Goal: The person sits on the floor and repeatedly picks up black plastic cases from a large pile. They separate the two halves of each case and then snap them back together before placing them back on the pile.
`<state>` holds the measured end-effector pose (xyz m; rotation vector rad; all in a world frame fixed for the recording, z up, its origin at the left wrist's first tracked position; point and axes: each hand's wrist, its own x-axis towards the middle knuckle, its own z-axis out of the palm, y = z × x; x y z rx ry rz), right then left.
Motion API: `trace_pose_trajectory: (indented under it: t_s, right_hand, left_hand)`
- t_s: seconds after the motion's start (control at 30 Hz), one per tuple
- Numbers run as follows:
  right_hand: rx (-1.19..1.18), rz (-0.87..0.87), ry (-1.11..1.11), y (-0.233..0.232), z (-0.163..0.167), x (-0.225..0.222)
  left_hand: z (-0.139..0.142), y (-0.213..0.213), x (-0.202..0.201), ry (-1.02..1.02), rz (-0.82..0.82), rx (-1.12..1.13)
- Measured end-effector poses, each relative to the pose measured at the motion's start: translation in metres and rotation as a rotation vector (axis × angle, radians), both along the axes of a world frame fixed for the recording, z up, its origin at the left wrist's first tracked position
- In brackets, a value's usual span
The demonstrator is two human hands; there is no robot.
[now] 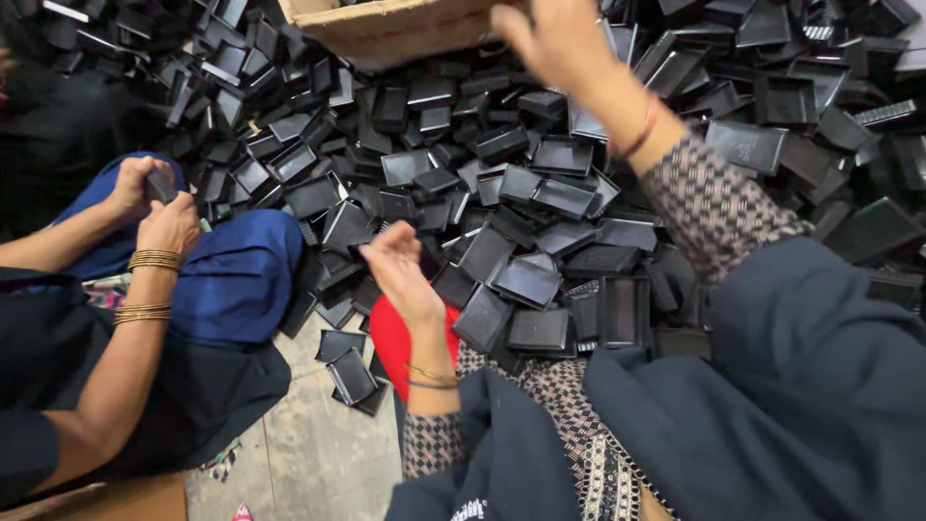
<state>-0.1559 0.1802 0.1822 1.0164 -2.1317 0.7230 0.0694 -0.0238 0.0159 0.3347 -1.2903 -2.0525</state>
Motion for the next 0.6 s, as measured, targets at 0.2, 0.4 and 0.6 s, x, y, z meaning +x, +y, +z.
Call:
trace_pose_trajectory:
  t_s: [0.2,0.4,0.6]
  right_hand:
    - [0.754,-0.015,-0.751,-0.007,-0.196,0.060]
    - [0.333,0.162,-0.729,0.022,-0.202,0.128]
    - [0.153,0.334,-0.772,0.031,-0.174,0.124]
  left_hand:
    - [-0.075,0.004,0.017,-0.232,-0.055,0.149]
    - [-0.079,0.048,0.006,-0.218,-0.290,0.222]
    - [-0.072,0.066,-0.013,-0.233,-0.312,0.593]
